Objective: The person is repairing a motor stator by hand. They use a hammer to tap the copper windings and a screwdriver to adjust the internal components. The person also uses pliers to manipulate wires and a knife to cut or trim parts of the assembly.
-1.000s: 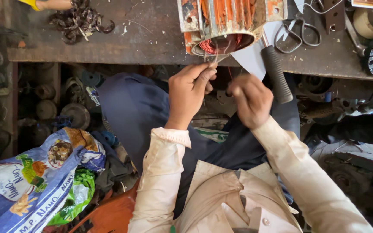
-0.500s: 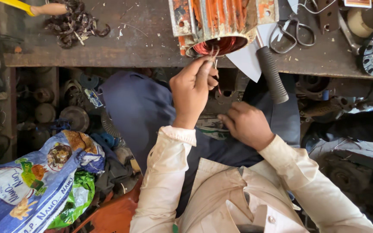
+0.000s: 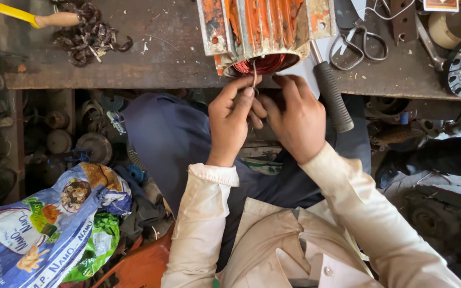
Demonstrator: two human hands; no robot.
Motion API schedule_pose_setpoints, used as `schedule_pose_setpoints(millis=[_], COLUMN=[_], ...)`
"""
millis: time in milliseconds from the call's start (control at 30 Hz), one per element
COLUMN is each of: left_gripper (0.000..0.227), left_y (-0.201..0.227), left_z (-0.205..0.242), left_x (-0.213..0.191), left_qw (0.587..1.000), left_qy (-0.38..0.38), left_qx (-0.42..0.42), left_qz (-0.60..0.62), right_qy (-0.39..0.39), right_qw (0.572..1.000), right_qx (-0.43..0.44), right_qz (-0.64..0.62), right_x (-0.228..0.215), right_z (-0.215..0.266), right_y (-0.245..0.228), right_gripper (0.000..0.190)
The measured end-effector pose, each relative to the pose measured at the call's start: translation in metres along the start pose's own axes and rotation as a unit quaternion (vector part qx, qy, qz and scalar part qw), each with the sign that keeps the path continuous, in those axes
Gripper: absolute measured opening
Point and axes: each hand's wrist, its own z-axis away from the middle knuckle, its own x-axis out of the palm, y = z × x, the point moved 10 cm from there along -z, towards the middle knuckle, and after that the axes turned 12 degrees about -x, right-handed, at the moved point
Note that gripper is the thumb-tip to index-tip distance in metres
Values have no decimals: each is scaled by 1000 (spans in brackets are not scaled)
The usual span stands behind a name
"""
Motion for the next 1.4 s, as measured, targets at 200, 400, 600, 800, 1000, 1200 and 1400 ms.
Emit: schedule_pose_setpoints(millis=[200,400,600,800,1000,1200,1400], left_gripper=[24,24,24,25,22,16,8], left_y=[21,62,70,16,8,11,68], left_z=[11,30,30,7,3,1,27], left_x=[-2,24,22,1,2,8,8], left_qw=[978,879,890,997,998,996,951], left_qy=[84,118,107,29,24,-42,115], left_qx=[38,220,225,-39,-36,-26,174], left_qz=[-188,-406,-382,-54,-34,75,-226], right_qy=[58,87,74,53,-10,72,81], right_qw=[995,989,960,874,875,961,994], right_qx=[80,96,157,231,248,132,-78], right_qz=[-18,-71,-219,-425,-416,-234,1], right_x=[19,45,52,55,49,9,-3], right_z=[3,15,20,42,60,30,-11], right_y=[26,47,59,52,48,25,-13], right_gripper=[30,21,14,12,14,26,23])
